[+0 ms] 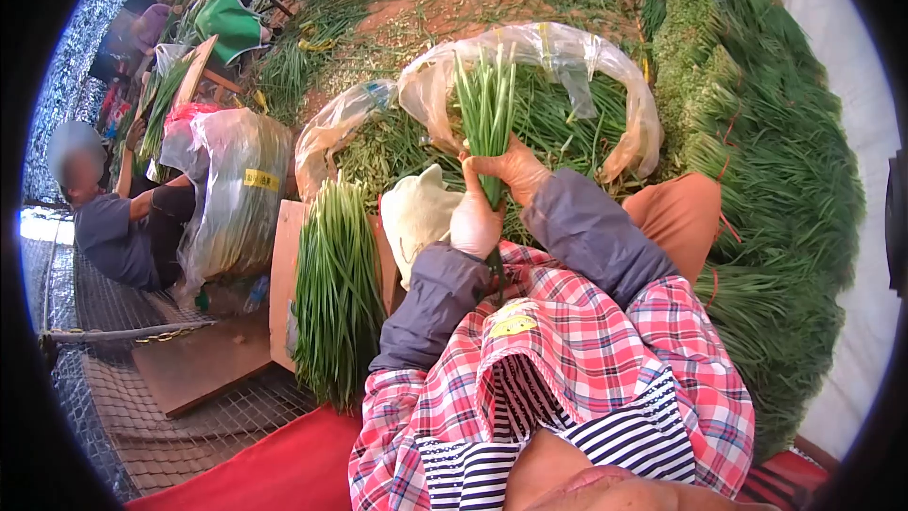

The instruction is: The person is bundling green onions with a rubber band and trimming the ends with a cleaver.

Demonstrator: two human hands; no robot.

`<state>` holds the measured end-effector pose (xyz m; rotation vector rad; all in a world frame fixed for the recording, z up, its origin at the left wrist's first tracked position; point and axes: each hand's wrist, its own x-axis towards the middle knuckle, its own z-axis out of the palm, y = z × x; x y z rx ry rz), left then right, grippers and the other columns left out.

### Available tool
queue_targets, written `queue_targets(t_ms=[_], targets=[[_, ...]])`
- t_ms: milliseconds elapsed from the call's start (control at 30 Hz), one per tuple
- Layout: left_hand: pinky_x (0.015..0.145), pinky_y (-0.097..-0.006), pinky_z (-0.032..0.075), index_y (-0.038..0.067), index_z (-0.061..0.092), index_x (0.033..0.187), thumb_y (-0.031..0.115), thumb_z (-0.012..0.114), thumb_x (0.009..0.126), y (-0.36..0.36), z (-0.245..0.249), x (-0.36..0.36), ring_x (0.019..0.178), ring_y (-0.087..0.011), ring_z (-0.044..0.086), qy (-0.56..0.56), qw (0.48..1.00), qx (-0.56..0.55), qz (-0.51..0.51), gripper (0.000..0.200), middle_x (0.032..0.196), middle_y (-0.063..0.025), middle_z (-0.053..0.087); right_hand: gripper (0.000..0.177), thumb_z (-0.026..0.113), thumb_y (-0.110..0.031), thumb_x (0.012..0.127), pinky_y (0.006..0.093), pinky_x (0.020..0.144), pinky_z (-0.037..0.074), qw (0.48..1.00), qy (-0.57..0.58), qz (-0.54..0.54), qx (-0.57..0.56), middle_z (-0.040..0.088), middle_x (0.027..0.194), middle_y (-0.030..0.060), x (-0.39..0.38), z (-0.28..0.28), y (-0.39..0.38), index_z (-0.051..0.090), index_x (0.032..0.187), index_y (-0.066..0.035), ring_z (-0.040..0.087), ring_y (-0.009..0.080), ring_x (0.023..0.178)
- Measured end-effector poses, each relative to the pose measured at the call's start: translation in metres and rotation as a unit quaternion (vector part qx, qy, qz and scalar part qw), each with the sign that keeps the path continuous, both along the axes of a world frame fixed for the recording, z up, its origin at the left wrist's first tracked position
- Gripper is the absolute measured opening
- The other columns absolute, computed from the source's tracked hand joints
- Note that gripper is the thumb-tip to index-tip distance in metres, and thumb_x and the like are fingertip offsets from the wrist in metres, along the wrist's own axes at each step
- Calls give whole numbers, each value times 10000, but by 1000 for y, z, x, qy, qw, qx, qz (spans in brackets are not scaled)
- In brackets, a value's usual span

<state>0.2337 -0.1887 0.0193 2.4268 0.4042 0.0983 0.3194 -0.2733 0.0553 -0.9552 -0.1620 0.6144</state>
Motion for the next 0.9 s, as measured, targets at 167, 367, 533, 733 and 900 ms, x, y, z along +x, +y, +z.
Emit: queue_targets(t_ms=[167,367,533,733,900], targets=[[858,-336,438,78,45,1420,83,678,726,-19,45,-4,1058,-287,537,-139,963,-198,-122,938,1220,-212,487,481,696,-95,721,312,735,505,981,174,67,52,611,936,68,42,-6,-26,504,1158,-32,608,173,839],[931,-396,408,78,219,1399,265,658,790,37,51,1,1161,-292,455,-43,727,-673,-131,774,1318,-193,401,539,700,-130,689,313,615,526,964,30,264,9,611,879,117,78,66,-93,494,1167,8,602,168,680],[1005,-468,330,58,165,1398,513,655,727,10,35,19,1228,-337,385,-99,612,-766,-170,947,1361,-196,345,501,691,-161,689,322,546,510,877,144,446,-104,613,863,133,27,39,-95,506,1124,4,599,184,667],[908,-488,427,70,355,1299,193,564,862,-10,25,26,898,-294,590,-23,559,-826,-63,500,853,-84,617,547,611,-394,777,332,631,496,856,284,428,57,626,913,126,-37,-41,-96,506,1156,-15,589,182,696],[723,-421,477,68,513,1073,93,610,825,8,10,34,644,-209,540,-48,499,-855,129,267,714,-55,553,498,594,-431,810,289,636,508,875,256,404,-73,637,920,112,-31,-62,-135,557,1106,-32,607,159,712]])
